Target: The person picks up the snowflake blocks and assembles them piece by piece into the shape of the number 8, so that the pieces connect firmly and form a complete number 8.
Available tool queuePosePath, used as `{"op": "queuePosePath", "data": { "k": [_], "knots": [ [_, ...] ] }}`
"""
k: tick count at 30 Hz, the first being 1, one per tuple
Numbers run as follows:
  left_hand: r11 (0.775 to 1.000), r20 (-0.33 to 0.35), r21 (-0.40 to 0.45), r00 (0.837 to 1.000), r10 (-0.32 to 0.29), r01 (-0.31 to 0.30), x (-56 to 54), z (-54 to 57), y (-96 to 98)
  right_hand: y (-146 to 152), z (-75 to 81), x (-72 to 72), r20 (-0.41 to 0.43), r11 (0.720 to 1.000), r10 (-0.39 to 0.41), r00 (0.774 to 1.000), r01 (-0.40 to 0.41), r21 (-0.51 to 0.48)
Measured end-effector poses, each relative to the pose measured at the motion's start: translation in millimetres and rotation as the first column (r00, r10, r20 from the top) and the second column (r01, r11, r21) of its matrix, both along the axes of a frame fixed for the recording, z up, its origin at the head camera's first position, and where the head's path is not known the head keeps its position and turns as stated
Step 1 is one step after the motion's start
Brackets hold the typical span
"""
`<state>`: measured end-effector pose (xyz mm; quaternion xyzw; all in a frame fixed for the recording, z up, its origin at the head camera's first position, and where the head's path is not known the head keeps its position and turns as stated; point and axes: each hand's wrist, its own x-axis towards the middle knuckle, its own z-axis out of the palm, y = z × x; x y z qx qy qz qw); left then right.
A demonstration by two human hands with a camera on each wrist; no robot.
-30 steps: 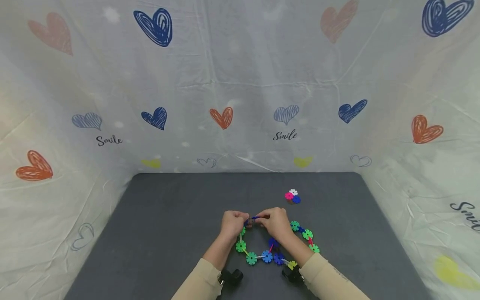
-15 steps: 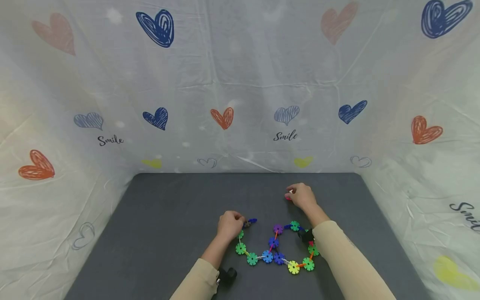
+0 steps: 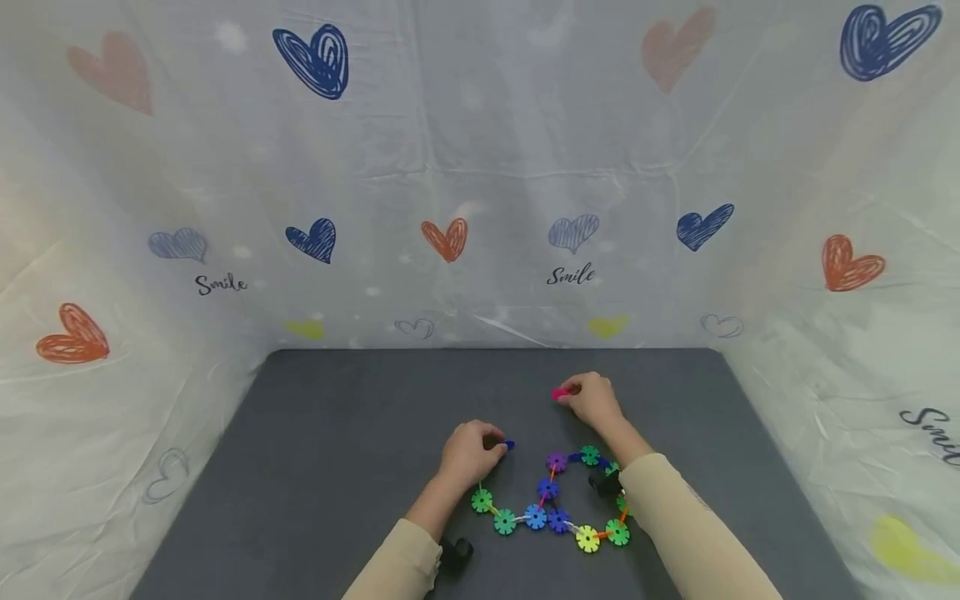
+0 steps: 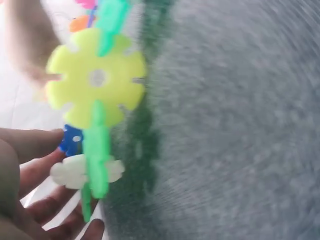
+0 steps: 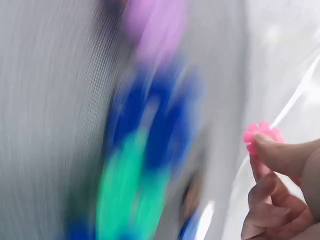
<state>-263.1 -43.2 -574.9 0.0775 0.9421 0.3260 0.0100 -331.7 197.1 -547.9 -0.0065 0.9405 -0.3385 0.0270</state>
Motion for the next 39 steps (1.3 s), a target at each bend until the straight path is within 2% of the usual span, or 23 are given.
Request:
{"op": "queuePosePath", "data": {
  "k": [2,5,9,13,16,20,24,27,29,31,34,36,37,39],
  "knots": [
    [0.999,-0.022,-0.043,0.999,0.025,-0.026,-0.9,-1.5,0.4,-19.8,2.8,10.6,0.014,0.996,0.03,0.999,-0.028,-0.09],
    [0.996,-0.058,-0.067,0.997,0.06,-0.064,-3.3,-2.7,1.8,-45.9,1.5,31.2,0.083,0.97,0.068,0.994,-0.046,-0.238],
    [0.995,-0.084,-0.001,0.992,0.099,-0.1,-3.5,-0.1,4.6,-60.2,-5.5,49.3,0.151,0.926,0.032,0.988,0.027,-0.376],
    [0.992,-0.097,0.072,0.99,0.106,-0.099,-1.7,1.7,8.4,-58.9,-11.0,53.7,0.153,0.868,-0.037,0.988,0.107,-0.485],
    [0.991,-0.101,0.099,0.99,0.102,-0.092,-0.1,1.8,8.8,-57.4,-14.6,53.7,0.169,0.851,-0.012,0.986,0.098,-0.516],
    [0.982,-0.068,0.158,0.991,0.113,-0.101,0.2,-1.4,7.5,-58.9,-18.8,53.8,0.184,0.853,0.04,0.982,0.062,-0.518],
    [0.957,-0.017,0.262,0.991,0.135,-0.126,-0.6,-3.4,8.2,-60.6,-21.5,52.1,0.176,0.84,0.001,0.984,0.094,-0.535],
    [0.945,-0.011,0.298,0.99,0.143,-0.133,1.2,-3.9,7.6,-63.3,-22.2,51.7,0.195,0.832,-0.013,0.981,0.119,-0.542],
    [0.941,-0.02,0.308,0.988,0.153,-0.139,2.2,-4.3,9.0,-63.1,-22.1,51.1,0.203,0.835,-0.001,0.979,0.112,-0.539],
    [0.944,-0.044,0.298,0.985,0.164,-0.144,2.9,-4.9,10.0,-60.6,-21.3,48.9,0.196,0.851,0.038,0.98,0.071,-0.521],
    [0.952,-0.075,0.27,0.982,0.171,-0.145,3.6,-5.1,10.3,-48.5,-15.8,41.1,0.139,0.904,0.066,0.988,-0.001,-0.427],
    [0.96,-0.068,0.24,0.984,0.163,-0.142,3.7,-4.8,9.3,-33.3,-10.1,33.0,0.062,0.956,0.025,0.998,-0.006,-0.292],
    [0.964,-0.059,0.226,0.986,0.158,-0.141,3.6,-4.5,8.4,-24.4,-6.9,28.6,0.029,0.976,-0.016,0.999,0.022,-0.216],
    [0.97,-0.033,0.199,0.989,0.147,-0.138,3.3,-3.4,6.0,-4.9,-3.9,19.4,-0.032,0.991,-0.116,0.993,0.113,-0.067]
  ]
}}
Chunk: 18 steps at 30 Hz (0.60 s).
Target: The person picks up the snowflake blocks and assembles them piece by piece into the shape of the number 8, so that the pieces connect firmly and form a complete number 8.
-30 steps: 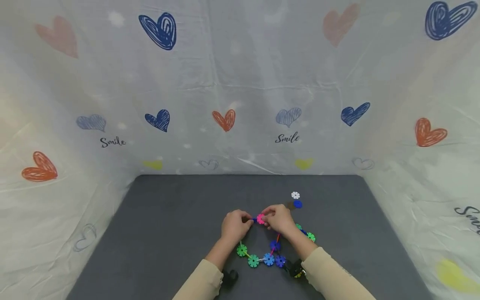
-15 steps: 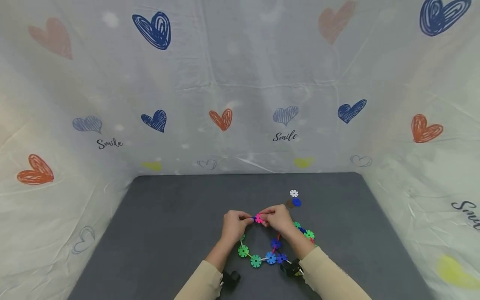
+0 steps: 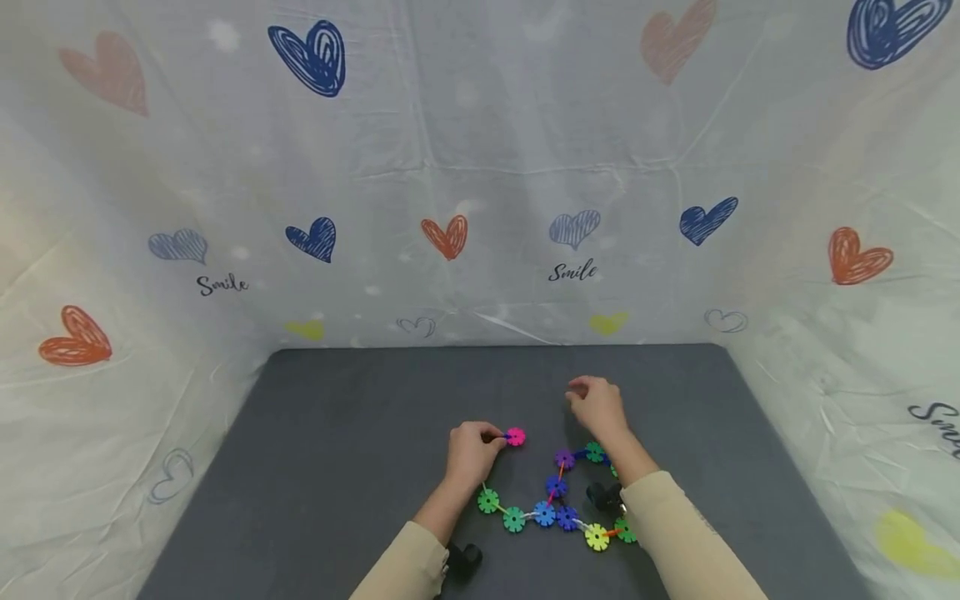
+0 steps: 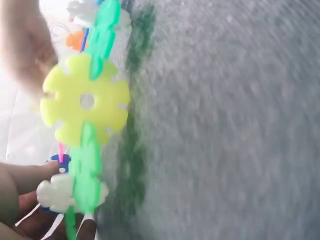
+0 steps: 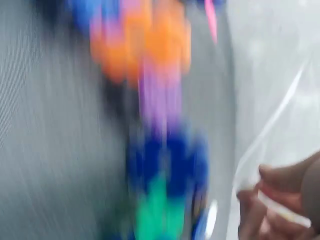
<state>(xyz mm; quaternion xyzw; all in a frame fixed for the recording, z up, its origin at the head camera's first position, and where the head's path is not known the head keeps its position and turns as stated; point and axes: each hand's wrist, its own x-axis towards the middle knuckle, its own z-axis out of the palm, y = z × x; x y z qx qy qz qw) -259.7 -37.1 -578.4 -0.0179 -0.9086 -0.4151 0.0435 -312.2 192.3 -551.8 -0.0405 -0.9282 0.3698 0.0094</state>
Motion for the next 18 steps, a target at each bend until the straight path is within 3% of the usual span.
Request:
{"op": "queuePosePath", "data": {
  "k": [2,5,8,12,15,18],
  "knots": [
    [1.0,0.036,-0.03,0.999,-0.007,0.008,-0.1,1.7,-1.7,19.1,-0.1,-6.8,0.014,0.99,-0.08,0.997,0.078,0.117],
    [0.993,0.075,-0.104,0.996,-0.042,0.05,-2.2,3.9,-2.8,41.1,-6.2,-13.9,0.114,0.976,-0.112,0.987,0.087,0.199],
    [0.977,0.116,-0.169,0.987,-0.115,0.133,-6.7,5.9,-0.6,53.4,-12.8,-16.2,0.206,0.976,-0.1,0.973,0.056,0.208],
    [0.941,0.145,-0.238,0.967,-0.21,0.24,-13.8,7.1,3.6,57.6,-8.6,-14.4,0.228,0.981,-0.098,0.969,0.055,0.185],
    [0.909,0.14,-0.321,0.962,-0.233,0.267,-17.4,5.0,6.4,48.1,4.8,-8.6,0.185,0.986,-0.046,0.982,0.016,0.164],
    [0.892,0.123,-0.372,0.966,-0.228,0.258,-18.6,2.8,7.5,24.5,14.8,2.5,0.122,0.989,0.078,0.989,-0.093,0.117]
  ]
}}
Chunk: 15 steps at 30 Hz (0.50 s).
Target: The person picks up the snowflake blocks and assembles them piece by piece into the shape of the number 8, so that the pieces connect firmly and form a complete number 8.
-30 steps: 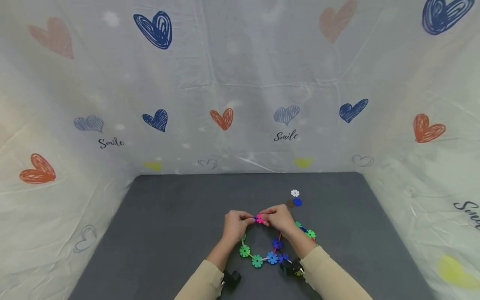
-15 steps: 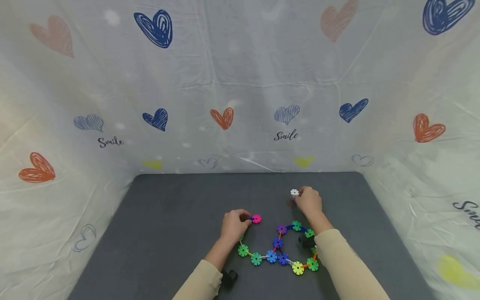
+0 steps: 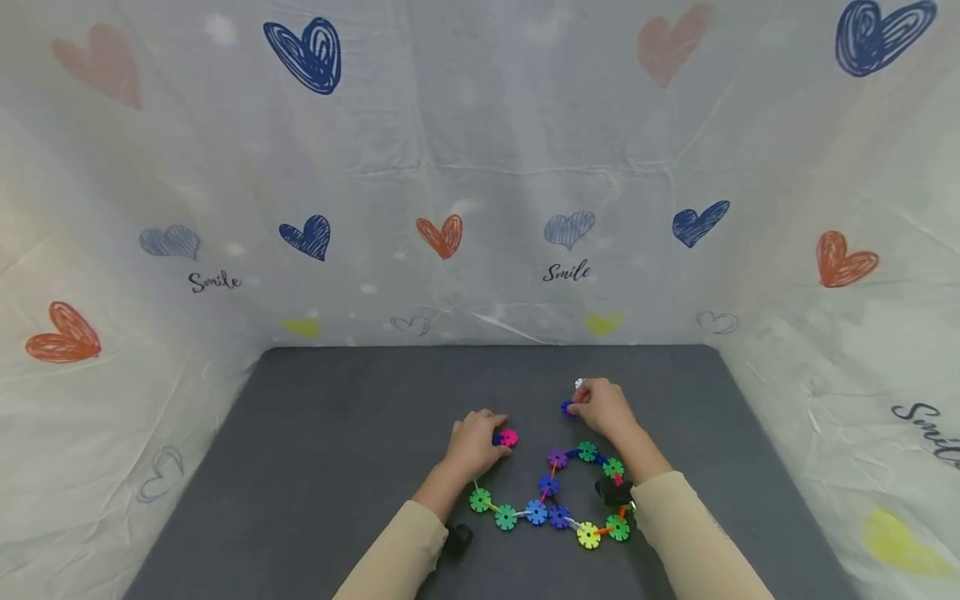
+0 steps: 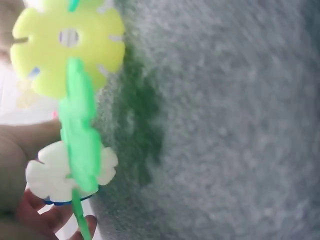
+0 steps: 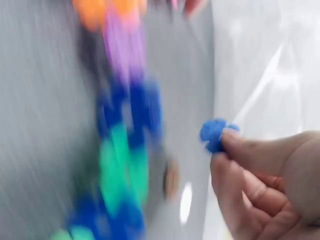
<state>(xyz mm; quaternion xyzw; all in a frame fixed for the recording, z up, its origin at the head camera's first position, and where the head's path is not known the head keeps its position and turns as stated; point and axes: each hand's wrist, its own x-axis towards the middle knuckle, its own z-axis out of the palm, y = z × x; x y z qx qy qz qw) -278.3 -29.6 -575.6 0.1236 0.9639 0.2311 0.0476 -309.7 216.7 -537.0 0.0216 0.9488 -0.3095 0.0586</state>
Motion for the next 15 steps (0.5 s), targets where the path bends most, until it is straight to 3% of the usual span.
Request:
{"op": "queuePosePath", "data": {
  "k": [3,6,10,15],
  "knots": [
    [0.999,-0.013,0.033,1.0,0.028,-0.028,-0.5,-0.3,-2.0,-31.4,-0.1,15.5,-0.085,0.99,0.11,0.99,-0.116,-0.075],
    [0.992,-0.003,0.101,0.997,0.071,-0.071,-0.8,1.8,-2.8,-57.4,-4.6,30.5,-0.182,0.98,0.156,0.971,-0.174,-0.091],
    [0.986,0.0,0.139,0.996,0.094,-0.093,-1.0,4.3,-2.2,-75.2,-13.1,42.4,-0.252,0.981,0.179,0.951,-0.193,-0.03],
    [0.982,0.009,0.166,0.996,0.091,-0.091,0.1,3.2,-3.2,-77.8,-22.5,47.3,-0.239,0.985,0.131,0.962,-0.153,-0.077]
  ]
}}
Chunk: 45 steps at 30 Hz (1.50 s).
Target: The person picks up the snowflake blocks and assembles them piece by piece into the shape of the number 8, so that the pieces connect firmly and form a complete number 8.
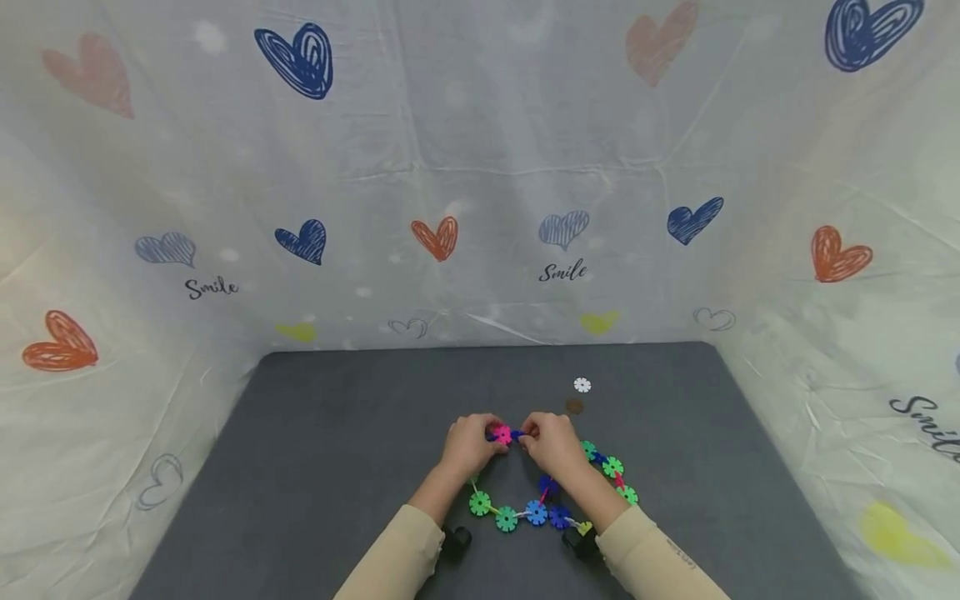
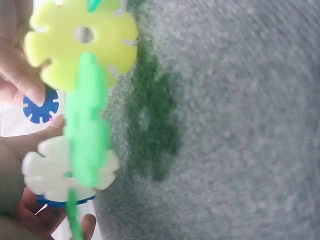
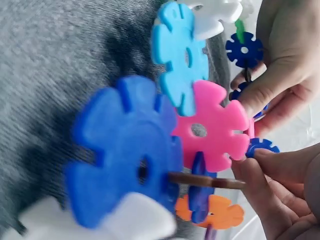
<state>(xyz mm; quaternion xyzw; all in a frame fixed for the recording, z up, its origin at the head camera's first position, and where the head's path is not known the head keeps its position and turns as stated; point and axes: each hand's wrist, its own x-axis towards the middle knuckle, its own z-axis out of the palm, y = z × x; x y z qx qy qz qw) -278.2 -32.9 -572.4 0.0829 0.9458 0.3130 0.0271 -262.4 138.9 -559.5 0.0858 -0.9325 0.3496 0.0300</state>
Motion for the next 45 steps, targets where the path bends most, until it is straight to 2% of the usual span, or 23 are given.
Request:
{"op": "queuePosePath", "data": {
  "k": [6,11,16,21,26,29,32,35,38,42,45],
  "knots": [
    [0.997,0.027,0.076,1.0,0.009,-0.011,0.7,-1.3,0.1,2.6,-4.6,2.3,0.042,0.997,-0.034,0.999,0.037,-0.073],
    [0.999,0.016,0.047,1.0,0.023,-0.023,1.4,0.8,4.0,0.0,-7.4,4.3,-0.038,1.0,-0.014,0.999,0.014,-0.002],
    [0.997,0.001,0.068,1.0,0.028,-0.028,2.0,1.1,6.3,-3.2,-10.7,6.5,-0.134,0.998,0.004,0.991,0.005,0.066],
    [0.996,0.023,0.093,1.0,0.007,-0.009,1.9,-4.5,7.7,-3.5,-13.9,9.1,-0.128,0.999,-0.04,0.991,0.044,0.026],
    [0.992,0.052,0.095,0.995,-0.082,0.077,-0.2,-8.4,2.2,0.5,-11.1,3.3,-0.028,0.999,-0.005,1.0,0.006,0.043],
    [0.977,0.103,0.165,0.983,-0.152,0.134,-5.0,-7.5,-9.3,8.9,-0.3,-4.5,0.094,0.996,0.024,0.995,-0.031,0.078],
    [0.958,0.15,0.255,0.973,-0.174,0.132,-9.6,-2.7,-23.8,22.9,12.6,-14.8,0.165,0.997,0.004,0.986,-0.016,0.072],
    [0.948,0.168,0.309,0.977,-0.134,0.076,-11.9,1.9,-36.6,38.7,19.3,-26.2,0.174,1.0,-0.023,0.984,0.02,0.015],
    [0.952,0.173,0.306,0.983,-0.066,0.01,-12.4,3.6,-43.5,56.5,19.3,-36.9,0.161,0.996,-0.09,0.983,0.092,-0.008],
    [0.955,0.162,0.286,0.986,0.034,-0.079,-12.1,4.2,-43.7,80.4,12.7,-50.0,0.161,0.974,-0.226,0.961,0.22,0.055],
    [0.962,0.11,0.263,0.993,0.038,-0.066,-11.0,5.2,-38.2,90.9,4.1,-58.0,0.202,0.965,-0.255,0.946,0.237,0.11]
  ]
}}
